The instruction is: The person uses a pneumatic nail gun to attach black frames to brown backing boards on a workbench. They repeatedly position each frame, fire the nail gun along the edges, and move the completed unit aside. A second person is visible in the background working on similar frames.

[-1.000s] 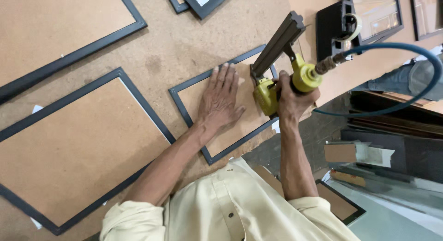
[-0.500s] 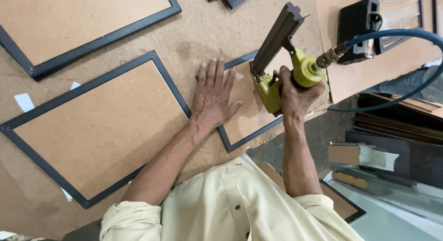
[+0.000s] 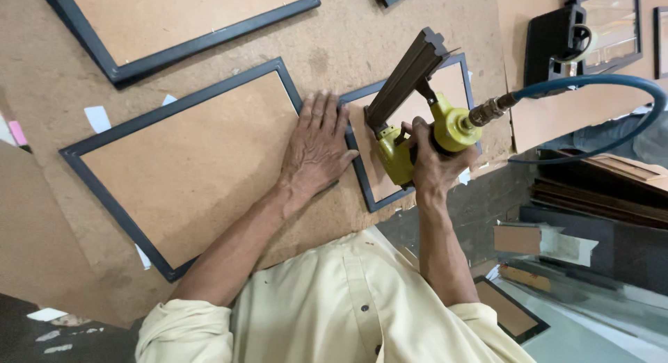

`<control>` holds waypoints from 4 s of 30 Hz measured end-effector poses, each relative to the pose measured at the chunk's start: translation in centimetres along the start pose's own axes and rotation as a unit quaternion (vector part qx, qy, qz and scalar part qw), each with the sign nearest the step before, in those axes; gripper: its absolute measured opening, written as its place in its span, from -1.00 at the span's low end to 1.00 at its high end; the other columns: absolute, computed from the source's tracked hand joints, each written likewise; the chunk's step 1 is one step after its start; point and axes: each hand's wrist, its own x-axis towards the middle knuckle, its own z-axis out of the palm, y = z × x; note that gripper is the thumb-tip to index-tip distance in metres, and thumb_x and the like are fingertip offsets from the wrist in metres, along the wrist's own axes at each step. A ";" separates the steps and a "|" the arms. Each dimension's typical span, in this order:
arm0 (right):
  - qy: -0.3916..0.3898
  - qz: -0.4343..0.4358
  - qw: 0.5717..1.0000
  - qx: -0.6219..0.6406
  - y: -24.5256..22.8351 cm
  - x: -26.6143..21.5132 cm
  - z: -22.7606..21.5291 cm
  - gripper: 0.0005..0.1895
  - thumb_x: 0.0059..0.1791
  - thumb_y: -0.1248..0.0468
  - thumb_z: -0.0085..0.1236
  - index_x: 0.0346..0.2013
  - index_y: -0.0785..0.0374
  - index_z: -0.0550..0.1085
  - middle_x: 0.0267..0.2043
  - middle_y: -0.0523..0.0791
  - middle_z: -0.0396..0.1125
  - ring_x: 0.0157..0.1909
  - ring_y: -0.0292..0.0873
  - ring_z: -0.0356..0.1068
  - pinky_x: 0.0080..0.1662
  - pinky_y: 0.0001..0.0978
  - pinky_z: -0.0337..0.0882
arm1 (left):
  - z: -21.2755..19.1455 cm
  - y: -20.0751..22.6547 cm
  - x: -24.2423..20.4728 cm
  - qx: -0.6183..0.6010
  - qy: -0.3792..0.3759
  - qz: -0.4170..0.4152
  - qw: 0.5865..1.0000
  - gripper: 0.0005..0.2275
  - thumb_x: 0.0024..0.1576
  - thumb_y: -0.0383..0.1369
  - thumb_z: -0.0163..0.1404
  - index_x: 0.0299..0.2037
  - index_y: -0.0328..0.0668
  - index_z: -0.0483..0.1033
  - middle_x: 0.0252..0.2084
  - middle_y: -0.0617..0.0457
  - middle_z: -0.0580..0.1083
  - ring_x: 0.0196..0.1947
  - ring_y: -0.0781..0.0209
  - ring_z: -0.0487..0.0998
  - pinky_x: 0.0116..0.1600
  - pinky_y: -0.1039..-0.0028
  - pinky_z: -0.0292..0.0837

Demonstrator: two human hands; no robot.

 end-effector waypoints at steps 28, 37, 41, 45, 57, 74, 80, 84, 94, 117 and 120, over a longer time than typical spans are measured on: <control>-0.281 -0.085 0.954 0.066 3.4 8.7 -2.5 -0.78 0.01 0.55 0.30 -0.10 0.53 0.44 -0.17 0.06 0.48 -0.10 -0.01 0.63 -0.07 -0.26 0.69 | 0.6 8.1 -1.0 0.025 0.019 -0.104 0.994 -0.47 0.19 -0.26 -0.18 0.30 -0.54 0.27 0.40 -0.46 0.18 0.43 -0.35 0.11 0.50 -0.13 -0.21; -0.401 -0.281 0.870 0.056 5.8 14.7 -1.7 -0.77 0.02 0.40 0.42 -0.12 0.43 0.53 -0.22 -0.07 0.48 -0.22 -0.20 0.52 -0.14 -0.38 0.58 | 4.0 13.7 -0.7 0.050 0.115 -0.217 0.968 -0.51 0.19 -0.34 -0.17 0.28 -0.61 0.31 0.40 -0.43 0.21 0.46 -0.28 0.15 0.54 0.02 -0.08; -0.416 -0.299 0.859 0.028 5.7 15.3 -1.4 -0.78 0.04 0.37 0.43 -0.17 0.41 0.52 -0.24 -0.09 0.47 -0.21 -0.21 0.52 -0.14 -0.39 0.57 | 4.5 15.0 -0.4 0.056 0.135 -0.244 0.959 -0.52 0.20 -0.40 -0.17 0.30 -0.61 0.29 0.43 -0.42 0.19 0.48 -0.25 0.14 0.56 0.05 -0.10; -0.429 -0.274 0.860 0.034 5.3 14.9 -1.8 -0.78 0.03 0.37 0.40 -0.18 0.42 0.50 -0.26 -0.10 0.45 -0.25 -0.22 0.48 -0.17 -0.39 0.53 | 4.9 15.5 -0.4 0.012 0.149 -0.253 0.956 -0.50 0.15 -0.41 -0.15 0.28 -0.64 0.29 0.42 -0.43 0.17 0.47 -0.27 0.14 0.55 0.05 -0.08; -0.383 -0.229 0.895 0.005 3.6 12.7 -3.5 -0.75 0.03 0.39 0.36 -0.12 0.45 0.46 -0.26 -0.03 0.48 -0.29 -0.21 0.56 -0.24 -0.41 0.65 | 4.2 16.1 -1.3 0.040 0.169 -0.251 0.952 -0.46 0.16 -0.31 -0.05 0.29 -0.60 0.31 0.43 -0.42 0.15 0.46 -0.26 0.12 0.54 0.05 -0.11; -0.390 -0.227 0.889 -0.071 5.9 4.8 -10.6 -0.77 -0.04 0.29 0.43 -0.24 0.37 0.56 -0.31 -0.07 0.53 -0.31 -0.21 0.56 -0.26 -0.42 0.60 | 9.9 19.8 -7.1 0.033 0.229 -0.275 0.933 -0.46 0.14 -0.10 0.10 0.26 -0.29 0.44 0.39 -0.29 0.20 0.48 -0.25 0.04 0.53 -0.20 -0.16; -0.405 -0.244 0.881 -0.027 6.2 5.0 -10.2 -0.77 -0.01 0.29 0.40 -0.18 0.38 0.56 -0.26 -0.07 0.52 -0.24 -0.20 0.56 -0.18 -0.38 0.60 | 9.8 19.6 -7.1 0.037 0.252 -0.275 0.927 -0.43 0.12 -0.12 0.14 0.28 -0.31 0.42 0.36 -0.29 0.21 0.46 -0.26 0.08 0.50 -0.21 -0.11; -0.404 -0.264 0.872 -0.077 7.0 5.1 -10.3 -0.75 0.02 0.26 0.40 -0.14 0.34 0.54 -0.28 -0.08 0.53 -0.26 -0.21 0.58 -0.18 -0.38 0.66 | 10.1 20.1 -7.1 0.031 0.254 -0.274 0.927 -0.43 0.09 -0.16 0.17 0.26 -0.37 0.42 0.34 -0.32 0.25 0.41 -0.27 0.14 0.49 -0.19 -0.04; -0.228 -0.098 0.969 -0.006 12.7 8.6 -20.9 -0.82 0.00 0.47 0.33 -0.17 0.51 0.51 -0.20 0.00 0.52 -0.17 -0.11 0.58 -0.09 -0.31 0.63 | 6.3 22.4 -3.0 -0.217 0.242 -0.440 0.837 -0.22 -0.01 -0.10 0.25 0.31 -0.45 0.21 0.31 -0.34 0.24 0.30 -0.33 0.19 0.34 -0.10 0.07; -0.076 -0.128 0.988 0.037 14.0 9.5 -28.5 -0.75 0.00 0.42 0.33 -0.07 0.43 0.49 -0.22 -0.04 0.51 -0.23 -0.14 0.56 -0.07 -0.28 0.67 | 0.7 17.2 4.2 -0.758 0.260 -0.249 0.544 -0.61 0.09 -0.61 0.00 0.15 -0.54 0.29 -0.08 -0.25 0.53 -0.19 -0.07 0.67 -0.28 0.20 0.66; -0.041 -0.087 0.995 0.022 14.4 8.4 -30.3 -0.67 -0.04 0.38 0.36 -0.04 0.44 0.49 -0.20 -0.04 0.51 -0.24 -0.15 0.56 -0.08 -0.30 0.66 | -0.4 12.9 8.0 -0.739 0.285 -0.237 0.563 -0.59 0.10 -0.62 0.01 0.18 -0.57 0.29 -0.05 -0.36 0.52 -0.19 -0.25 0.66 -0.26 0.16 0.61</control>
